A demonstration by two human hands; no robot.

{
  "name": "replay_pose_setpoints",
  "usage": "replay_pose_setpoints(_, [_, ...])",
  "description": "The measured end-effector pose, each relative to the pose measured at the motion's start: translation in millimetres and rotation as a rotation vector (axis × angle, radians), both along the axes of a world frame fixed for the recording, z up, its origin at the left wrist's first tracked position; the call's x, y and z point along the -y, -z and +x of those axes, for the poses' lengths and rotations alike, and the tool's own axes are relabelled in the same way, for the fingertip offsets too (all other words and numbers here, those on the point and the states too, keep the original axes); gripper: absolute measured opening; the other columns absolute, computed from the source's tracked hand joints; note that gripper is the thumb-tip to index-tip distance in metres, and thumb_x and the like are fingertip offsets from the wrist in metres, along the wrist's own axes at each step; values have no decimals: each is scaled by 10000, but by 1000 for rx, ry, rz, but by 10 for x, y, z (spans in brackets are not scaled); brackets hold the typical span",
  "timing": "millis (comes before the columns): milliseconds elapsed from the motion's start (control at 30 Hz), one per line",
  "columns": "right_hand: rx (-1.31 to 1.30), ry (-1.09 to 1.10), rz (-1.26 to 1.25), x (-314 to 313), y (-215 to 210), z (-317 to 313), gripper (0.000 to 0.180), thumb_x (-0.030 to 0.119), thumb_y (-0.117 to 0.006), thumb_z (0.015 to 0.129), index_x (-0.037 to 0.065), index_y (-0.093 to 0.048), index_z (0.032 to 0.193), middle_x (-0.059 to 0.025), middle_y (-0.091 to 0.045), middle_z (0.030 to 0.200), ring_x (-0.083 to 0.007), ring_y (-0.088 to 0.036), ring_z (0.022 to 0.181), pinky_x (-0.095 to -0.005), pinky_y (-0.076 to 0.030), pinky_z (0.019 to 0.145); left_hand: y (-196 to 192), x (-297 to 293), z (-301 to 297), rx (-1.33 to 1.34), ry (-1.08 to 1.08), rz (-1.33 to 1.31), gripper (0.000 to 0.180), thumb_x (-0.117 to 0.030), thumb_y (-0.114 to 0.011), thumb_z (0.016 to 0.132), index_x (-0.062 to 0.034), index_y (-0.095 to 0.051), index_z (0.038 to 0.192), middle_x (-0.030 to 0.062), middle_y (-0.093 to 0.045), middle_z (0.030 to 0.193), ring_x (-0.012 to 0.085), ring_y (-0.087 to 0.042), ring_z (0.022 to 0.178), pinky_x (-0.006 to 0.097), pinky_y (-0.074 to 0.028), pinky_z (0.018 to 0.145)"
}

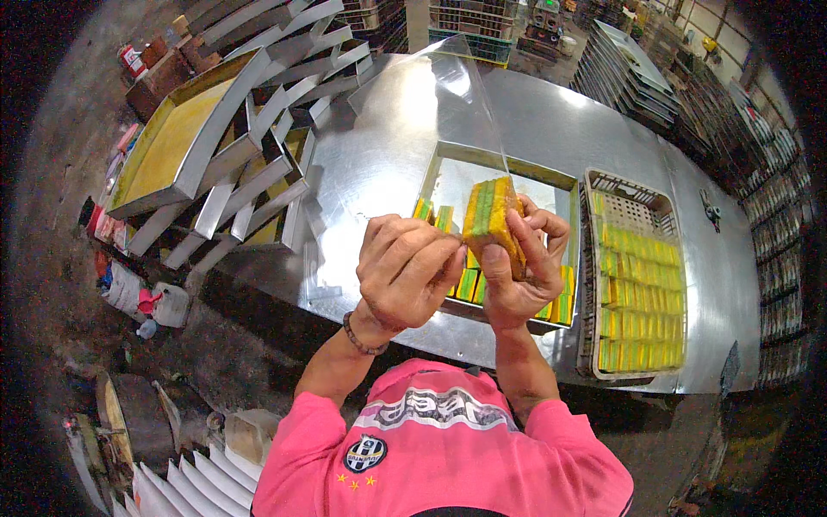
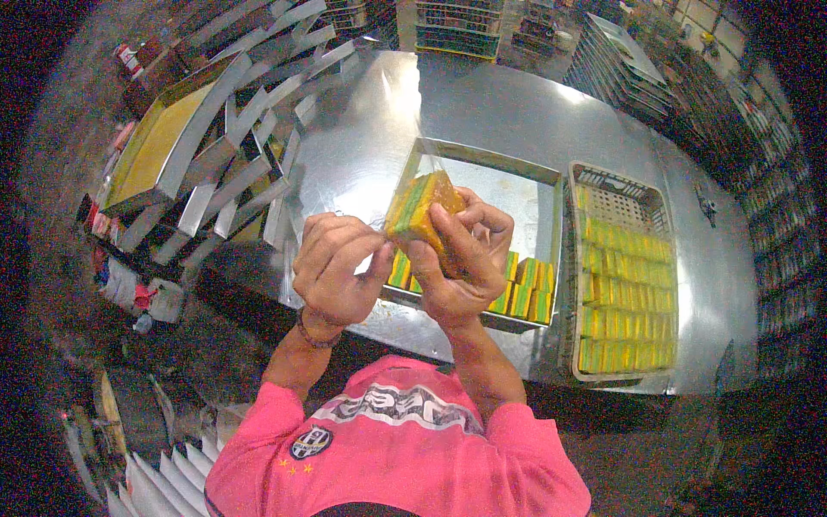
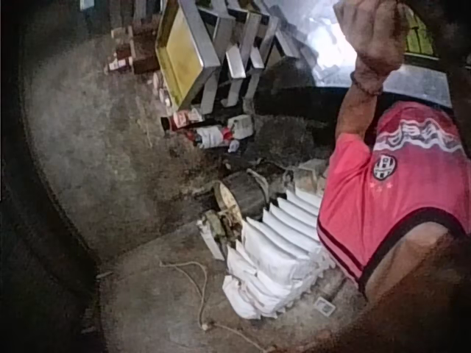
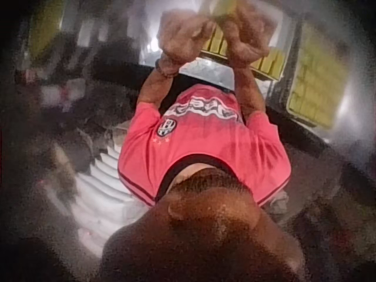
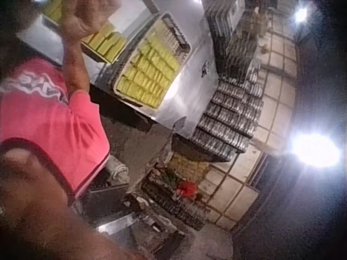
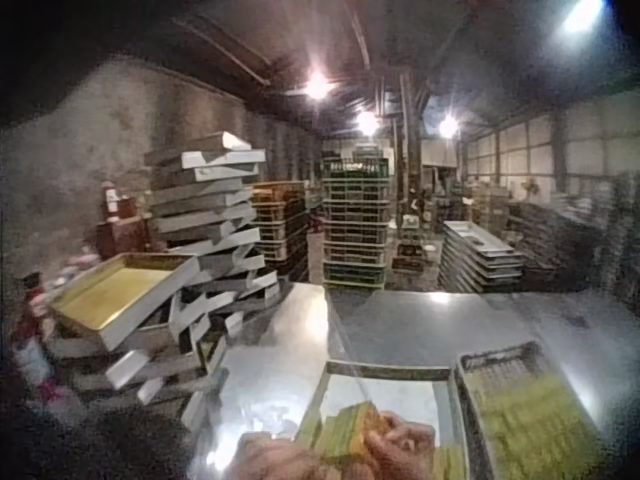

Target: The person wraps rectangular yellow and green food bars in clear plastic film by hand. They pick each bar from a metal tray, enclose it in a plastic sheet, fold the edges, and place the wrapped item into a basket.

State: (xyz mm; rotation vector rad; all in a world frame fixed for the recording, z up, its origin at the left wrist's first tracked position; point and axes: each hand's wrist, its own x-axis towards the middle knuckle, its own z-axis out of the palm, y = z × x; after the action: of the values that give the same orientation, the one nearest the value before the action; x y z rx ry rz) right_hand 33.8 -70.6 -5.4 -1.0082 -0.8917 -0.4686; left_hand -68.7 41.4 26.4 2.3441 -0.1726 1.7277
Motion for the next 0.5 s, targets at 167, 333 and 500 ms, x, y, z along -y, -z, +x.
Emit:
replay_pose_setpoints(167, [-32, 18, 19, -28, 17, 29, 408, 96, -874, 785, 42, -754, 1172, -118, -513, 1178, -351, -579, 1212, -452, -503, 1035, -1, 11, 30, -31, -18, 78, 158, -118, -835, 754, -61, -721, 846, 50, -678, 871, 251, -674, 830, 383, -480, 802])
replay_pose_setpoints(333, [-31, 1, 0, 3, 51, 85, 432, 102, -894, 723, 43, -737, 1121, -127, -522, 1174, -346, -589, 1182, -447, -507, 1014, 134, -35, 148, -41, 664, -653, 693, -382, -890, 763, -26, -569, 1262, 130, -615, 1299, 281, -597, 1219, 423, -460, 1023])
replay_pose_setpoints(500, [65, -74, -45, -14, -23, 116, 618, 96, -864, 710, 81, -592, 1265, -133, -478, 1215, -344, -560, 1208, -447, -495, 1018, 19, -59, 274, -223, 1103, -1142, 1192, -393, -922, 728, -13, -214, 1609, 209, -432, 1567, 313, -442, 1437, 436, -363, 1205])
